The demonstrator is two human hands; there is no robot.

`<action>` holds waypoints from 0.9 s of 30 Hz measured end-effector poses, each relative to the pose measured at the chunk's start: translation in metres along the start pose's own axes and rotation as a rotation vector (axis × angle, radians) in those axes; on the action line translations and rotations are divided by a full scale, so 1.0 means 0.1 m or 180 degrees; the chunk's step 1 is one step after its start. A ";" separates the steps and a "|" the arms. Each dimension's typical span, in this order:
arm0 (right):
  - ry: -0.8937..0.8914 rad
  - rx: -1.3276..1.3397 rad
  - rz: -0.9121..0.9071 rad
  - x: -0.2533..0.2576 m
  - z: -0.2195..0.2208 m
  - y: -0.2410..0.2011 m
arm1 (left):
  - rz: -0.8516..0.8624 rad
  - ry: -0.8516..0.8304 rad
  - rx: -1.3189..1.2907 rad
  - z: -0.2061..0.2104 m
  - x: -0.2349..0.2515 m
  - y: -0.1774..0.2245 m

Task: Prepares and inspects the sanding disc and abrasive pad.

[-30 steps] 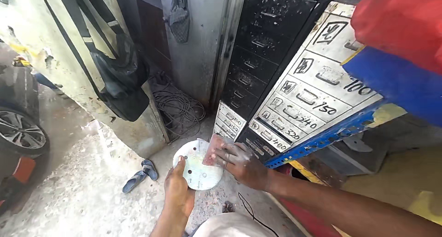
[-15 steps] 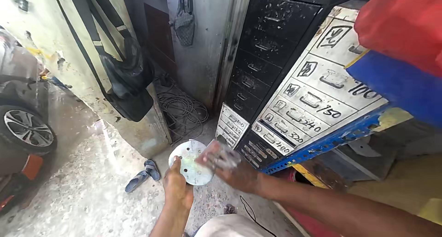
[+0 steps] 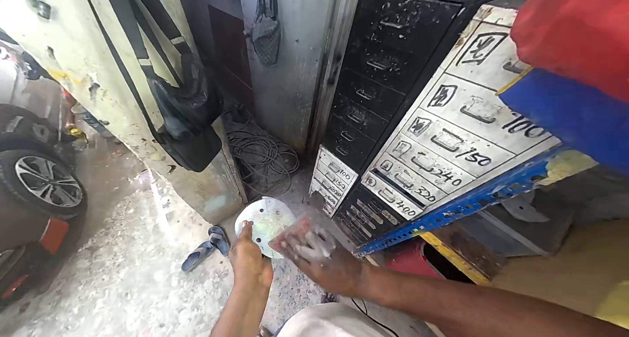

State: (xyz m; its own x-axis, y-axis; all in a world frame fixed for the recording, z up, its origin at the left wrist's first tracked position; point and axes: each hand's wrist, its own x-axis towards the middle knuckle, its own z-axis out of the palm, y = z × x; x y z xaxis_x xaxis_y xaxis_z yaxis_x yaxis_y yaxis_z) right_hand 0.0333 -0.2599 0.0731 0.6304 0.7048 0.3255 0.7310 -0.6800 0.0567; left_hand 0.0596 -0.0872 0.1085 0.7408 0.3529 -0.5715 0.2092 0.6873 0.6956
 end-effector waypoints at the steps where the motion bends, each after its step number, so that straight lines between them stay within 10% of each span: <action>1: -0.0024 -0.0038 -0.0001 0.00 0.03 0.10 | -0.0006 -0.0013 -0.0006 0.01 -0.01 -0.01; 21: -0.0104 -0.0182 0.0010 -0.08 0.25 0.46 | 0.0038 0.0074 -0.0086 0.02 -0.02 -0.03; 27: -0.0455 0.1229 0.2568 -0.24 -0.02 0.85 | 0.0380 -0.0021 -0.0108 -0.08 0.09 0.16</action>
State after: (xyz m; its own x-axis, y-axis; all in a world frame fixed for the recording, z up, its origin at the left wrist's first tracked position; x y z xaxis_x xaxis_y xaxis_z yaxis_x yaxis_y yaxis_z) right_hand 0.0795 -0.3350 0.0725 0.9968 0.0793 0.0074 0.0735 -0.8813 -0.4669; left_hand 0.0641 -0.0679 0.1106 0.7634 0.4293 -0.4825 0.0977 0.6618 0.7433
